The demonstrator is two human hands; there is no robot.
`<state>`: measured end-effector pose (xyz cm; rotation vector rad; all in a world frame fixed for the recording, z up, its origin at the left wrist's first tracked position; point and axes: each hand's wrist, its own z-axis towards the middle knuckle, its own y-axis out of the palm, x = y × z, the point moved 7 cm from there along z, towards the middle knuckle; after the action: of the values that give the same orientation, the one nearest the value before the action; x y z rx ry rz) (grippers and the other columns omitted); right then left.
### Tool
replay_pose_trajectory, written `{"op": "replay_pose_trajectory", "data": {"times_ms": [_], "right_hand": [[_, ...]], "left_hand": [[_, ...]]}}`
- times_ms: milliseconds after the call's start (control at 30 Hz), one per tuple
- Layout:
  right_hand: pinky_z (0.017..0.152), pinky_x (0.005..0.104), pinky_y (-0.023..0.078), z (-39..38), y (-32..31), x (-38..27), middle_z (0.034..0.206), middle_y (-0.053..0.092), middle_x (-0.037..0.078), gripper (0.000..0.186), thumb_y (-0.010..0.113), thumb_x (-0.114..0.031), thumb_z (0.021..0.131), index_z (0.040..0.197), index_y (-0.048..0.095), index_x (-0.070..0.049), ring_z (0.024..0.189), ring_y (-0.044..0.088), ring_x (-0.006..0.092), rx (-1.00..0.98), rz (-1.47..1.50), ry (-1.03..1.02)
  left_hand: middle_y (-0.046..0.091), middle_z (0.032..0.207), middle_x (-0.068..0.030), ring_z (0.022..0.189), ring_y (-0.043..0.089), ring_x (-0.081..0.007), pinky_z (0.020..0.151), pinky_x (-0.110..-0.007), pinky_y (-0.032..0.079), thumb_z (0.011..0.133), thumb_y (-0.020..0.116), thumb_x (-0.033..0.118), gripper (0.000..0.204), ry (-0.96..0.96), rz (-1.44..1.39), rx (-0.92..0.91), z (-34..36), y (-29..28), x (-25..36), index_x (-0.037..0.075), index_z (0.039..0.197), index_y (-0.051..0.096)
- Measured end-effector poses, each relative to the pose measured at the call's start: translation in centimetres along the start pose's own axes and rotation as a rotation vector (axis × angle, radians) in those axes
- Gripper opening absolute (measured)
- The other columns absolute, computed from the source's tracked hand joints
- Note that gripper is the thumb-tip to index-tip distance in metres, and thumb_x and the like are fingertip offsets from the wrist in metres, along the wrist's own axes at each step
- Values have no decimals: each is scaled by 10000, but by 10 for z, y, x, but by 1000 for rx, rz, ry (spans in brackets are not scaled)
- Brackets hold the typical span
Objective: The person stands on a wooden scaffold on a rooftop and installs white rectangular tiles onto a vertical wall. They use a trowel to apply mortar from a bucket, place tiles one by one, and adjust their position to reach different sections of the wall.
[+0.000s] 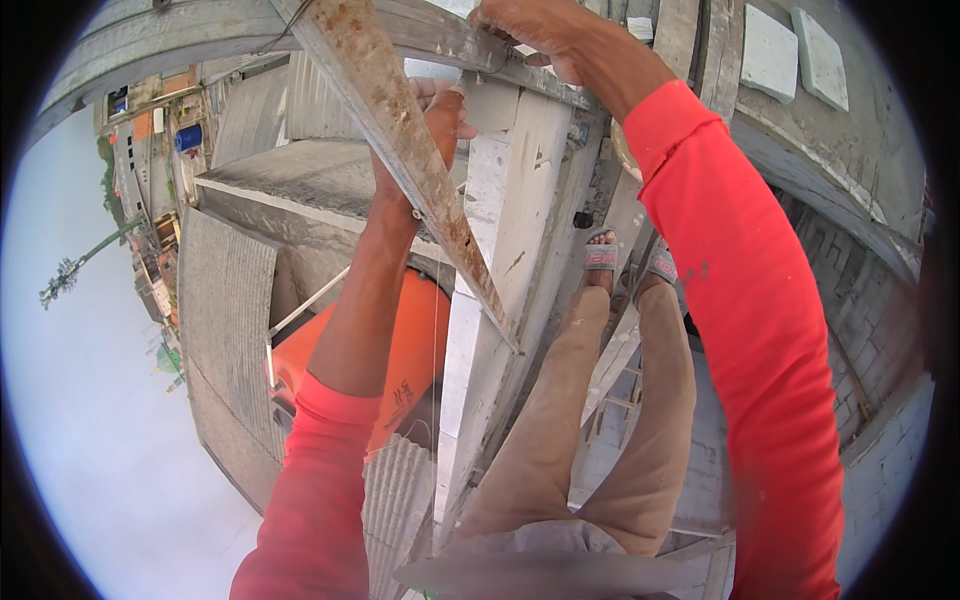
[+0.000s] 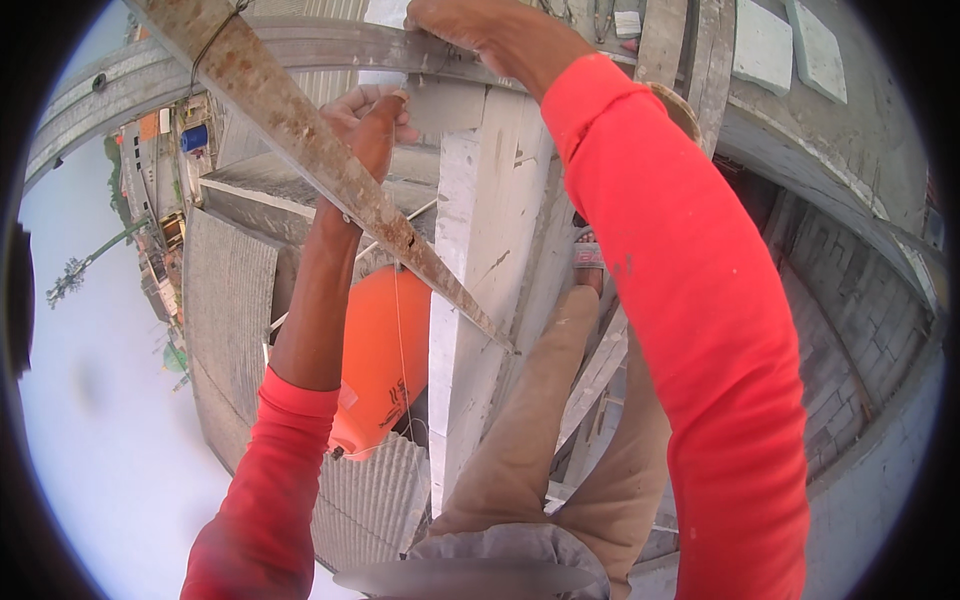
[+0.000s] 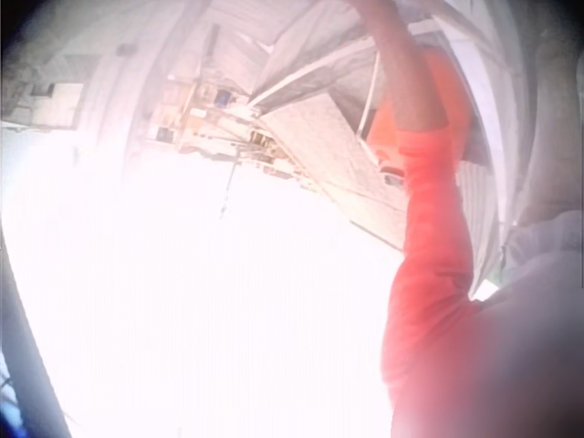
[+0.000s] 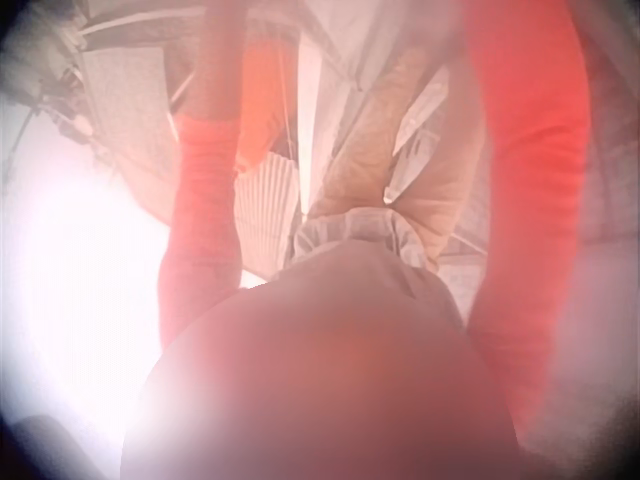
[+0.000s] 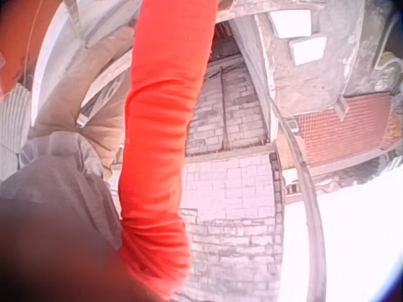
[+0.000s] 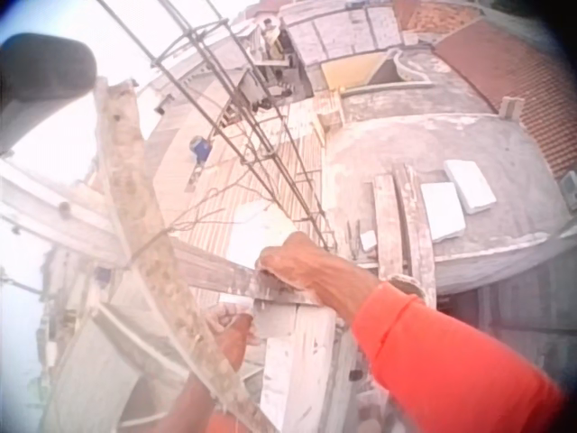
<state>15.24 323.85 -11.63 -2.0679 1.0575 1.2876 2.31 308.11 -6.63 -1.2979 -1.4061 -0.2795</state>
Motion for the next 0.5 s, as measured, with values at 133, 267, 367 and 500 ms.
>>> {"op": "replay_pose_trajectory", "data": {"times_ms": [133,267,367,500], "right_hand": [[820,433,530,-13,3,-4,1103,728,228,463,735,-225,855,1107,710,163,956,672,305,-23,198,39],[854,459,515,-18,7,-3,1164,708,233,488,722,-222,874,1172,687,163,1019,656,306,-12,229,105],[858,460,505,-17,11,-2,1172,704,228,476,715,-224,879,1170,690,152,1025,647,301,-20,257,105],[837,446,503,-13,15,-1,1126,714,212,425,707,-213,881,1121,711,138,979,645,282,-50,317,70]], "left_hand": [[654,863,-98,683,652,-149,633,-284,575,1005,697,133,192,44,-71,16,-1,0,1,-49,1057,665],[653,859,-92,683,644,-145,624,-283,574,1007,694,128,182,31,-32,24,-2,3,-1,-48,1048,668],[662,854,-91,679,649,-142,613,-282,563,1011,689,138,191,53,-16,28,-3,4,3,-49,1047,669],[685,864,-93,680,679,-149,621,-291,579,1009,690,137,202,53,49,33,-4,5,3,-56,1062,668]]}}
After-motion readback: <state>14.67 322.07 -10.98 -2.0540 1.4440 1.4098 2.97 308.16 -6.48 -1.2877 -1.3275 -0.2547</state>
